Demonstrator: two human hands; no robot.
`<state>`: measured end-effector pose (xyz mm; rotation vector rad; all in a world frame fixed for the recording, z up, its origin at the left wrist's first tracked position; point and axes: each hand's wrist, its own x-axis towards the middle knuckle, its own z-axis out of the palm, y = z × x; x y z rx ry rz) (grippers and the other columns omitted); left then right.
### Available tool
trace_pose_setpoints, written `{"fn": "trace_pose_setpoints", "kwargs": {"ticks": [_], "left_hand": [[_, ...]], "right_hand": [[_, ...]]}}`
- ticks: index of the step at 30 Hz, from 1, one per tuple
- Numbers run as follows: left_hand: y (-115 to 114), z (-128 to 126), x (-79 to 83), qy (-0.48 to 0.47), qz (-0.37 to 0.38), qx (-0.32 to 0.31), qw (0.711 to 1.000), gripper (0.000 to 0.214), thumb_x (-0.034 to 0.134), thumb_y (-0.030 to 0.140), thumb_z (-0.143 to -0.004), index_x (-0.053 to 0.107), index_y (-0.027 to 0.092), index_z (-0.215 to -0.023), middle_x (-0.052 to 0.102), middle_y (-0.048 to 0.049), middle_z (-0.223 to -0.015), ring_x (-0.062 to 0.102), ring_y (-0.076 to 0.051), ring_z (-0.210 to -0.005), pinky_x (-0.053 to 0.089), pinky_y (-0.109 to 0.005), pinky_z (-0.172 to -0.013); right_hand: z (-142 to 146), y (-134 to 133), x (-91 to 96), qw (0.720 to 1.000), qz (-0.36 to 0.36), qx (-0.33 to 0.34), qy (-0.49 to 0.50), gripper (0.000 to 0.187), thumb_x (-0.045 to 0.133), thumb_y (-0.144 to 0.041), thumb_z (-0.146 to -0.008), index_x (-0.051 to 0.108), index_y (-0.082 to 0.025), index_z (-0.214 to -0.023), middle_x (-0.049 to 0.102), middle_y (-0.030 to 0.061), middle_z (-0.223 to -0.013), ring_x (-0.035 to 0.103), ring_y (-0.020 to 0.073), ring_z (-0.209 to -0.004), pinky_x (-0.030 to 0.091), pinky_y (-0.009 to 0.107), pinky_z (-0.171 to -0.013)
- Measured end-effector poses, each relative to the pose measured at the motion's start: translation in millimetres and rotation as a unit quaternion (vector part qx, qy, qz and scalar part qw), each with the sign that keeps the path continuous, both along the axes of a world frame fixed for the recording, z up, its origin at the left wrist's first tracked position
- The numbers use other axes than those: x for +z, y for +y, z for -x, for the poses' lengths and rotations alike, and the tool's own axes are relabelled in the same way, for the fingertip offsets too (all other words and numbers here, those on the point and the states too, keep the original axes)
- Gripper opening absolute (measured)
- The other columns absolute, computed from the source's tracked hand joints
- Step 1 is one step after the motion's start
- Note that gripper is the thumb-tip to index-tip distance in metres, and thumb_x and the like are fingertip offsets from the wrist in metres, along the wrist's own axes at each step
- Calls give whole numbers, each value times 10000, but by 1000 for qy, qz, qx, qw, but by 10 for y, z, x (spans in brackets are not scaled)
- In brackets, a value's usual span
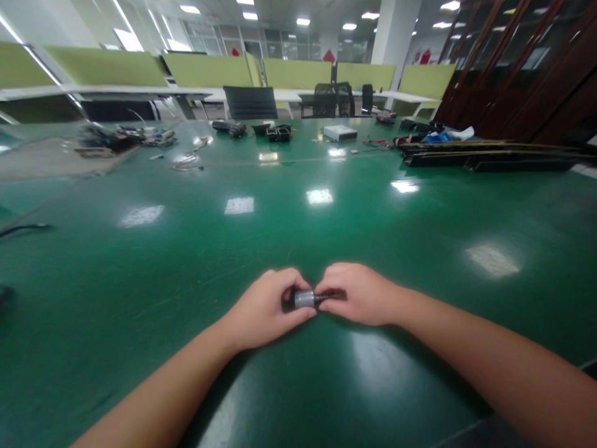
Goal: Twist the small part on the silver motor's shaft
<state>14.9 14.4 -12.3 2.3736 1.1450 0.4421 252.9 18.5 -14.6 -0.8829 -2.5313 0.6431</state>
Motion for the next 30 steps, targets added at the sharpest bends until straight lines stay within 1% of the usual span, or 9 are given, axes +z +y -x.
{"fn": "trace_pose_setpoints", "kwargs": {"ticks": [7,17,23,27,30], "left_hand": [[-6,-13,21,-4,1,-1,1000,222,717,404,-829,645,221,-932,641,17,-809,576,-176,-729,400,-303,-708],[-1,9,-17,3,0,-6,1000,219,715,391,-838,635,223,-954,626,15,-820,571,-178,-747,395,-301,-708],[3,0,8,0,0,-13,1000,212,708,392,-844,628,219,-936,632,14,-822,574,-173,-737,402,-295,-704],[2,-10,20,0,-1,-12,1000,209,706,393,-846,630,217,-929,636,11,-816,577,-176,-737,405,-292,-701],[1,-16,23,-4,0,-11,1000,225,710,415,-845,633,217,-921,639,11,-814,578,-175,-732,410,-293,-704]], "right_hand": [[-4,-11,5,1000,-5,-1,1,166,670,-218,-883,729,-166,-1029,677,50,-909,586,166,-844,434,277,-758],[-6,-5,-18,1000,-13,4,-4,159,654,-230,-905,731,-161,-1026,676,52,-908,586,167,-854,436,283,-776],[-14,-8,-17,1000,-9,-1,-3,144,667,-219,-883,716,-172,-1010,669,45,-902,586,167,-846,440,281,-767],[-48,-18,17,1000,-6,-8,3,234,698,-238,-854,687,-182,-1082,676,53,-976,595,178,-896,457,298,-798],[-77,-26,61,998,-13,-44,34,307,698,-225,-853,663,-185,-1155,675,69,-1041,601,187,-954,472,313,-840]]}}
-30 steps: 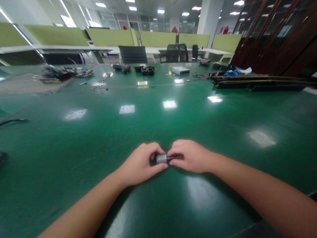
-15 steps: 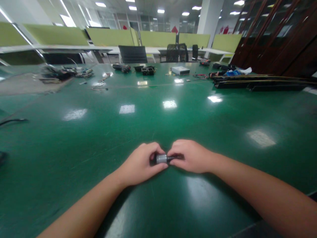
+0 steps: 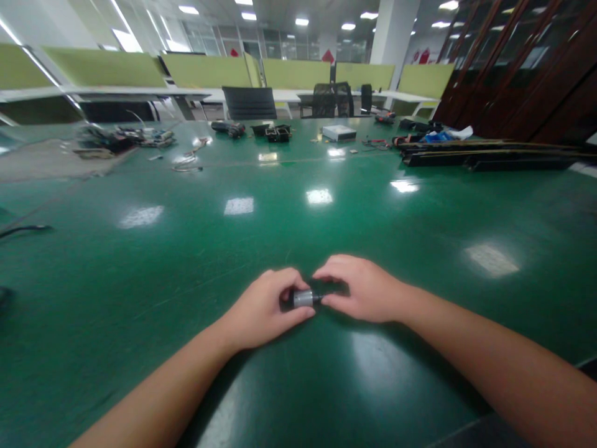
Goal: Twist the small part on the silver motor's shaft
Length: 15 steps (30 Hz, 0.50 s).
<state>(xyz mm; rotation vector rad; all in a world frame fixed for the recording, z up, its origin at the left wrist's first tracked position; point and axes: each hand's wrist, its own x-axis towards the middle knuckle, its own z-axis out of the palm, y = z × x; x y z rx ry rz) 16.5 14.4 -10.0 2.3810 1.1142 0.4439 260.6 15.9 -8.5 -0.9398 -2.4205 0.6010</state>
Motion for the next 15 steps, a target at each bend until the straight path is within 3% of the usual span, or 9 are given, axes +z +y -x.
{"fn": "trace_pose_setpoints", "kwargs": {"ticks": [4,10,15], "left_hand": [[2,-5,6,-1,2,-1,1000,248,708,439,-846,641,222,-945,644,7,-833,577,-177,-741,415,-294,-709],[8,-13,2,8,5,9,1000,222,714,403,-833,649,224,-947,640,4,-836,580,-186,-763,411,-292,-700],[17,-17,-9,4,4,10,1000,228,722,391,-818,645,221,-950,644,-2,-846,582,-185,-763,420,-289,-693]], "right_hand": [[-25,-5,41,999,-6,-34,8,282,701,-237,-854,676,-179,-1129,677,69,-1022,603,188,-941,475,318,-834],[10,-4,-2,999,10,27,-38,199,662,-259,-897,718,-179,-1070,693,60,-966,614,177,-893,460,292,-793],[45,19,-55,998,5,32,-56,161,661,-235,-899,739,-186,-1032,701,50,-917,611,166,-839,432,279,-758]]}}
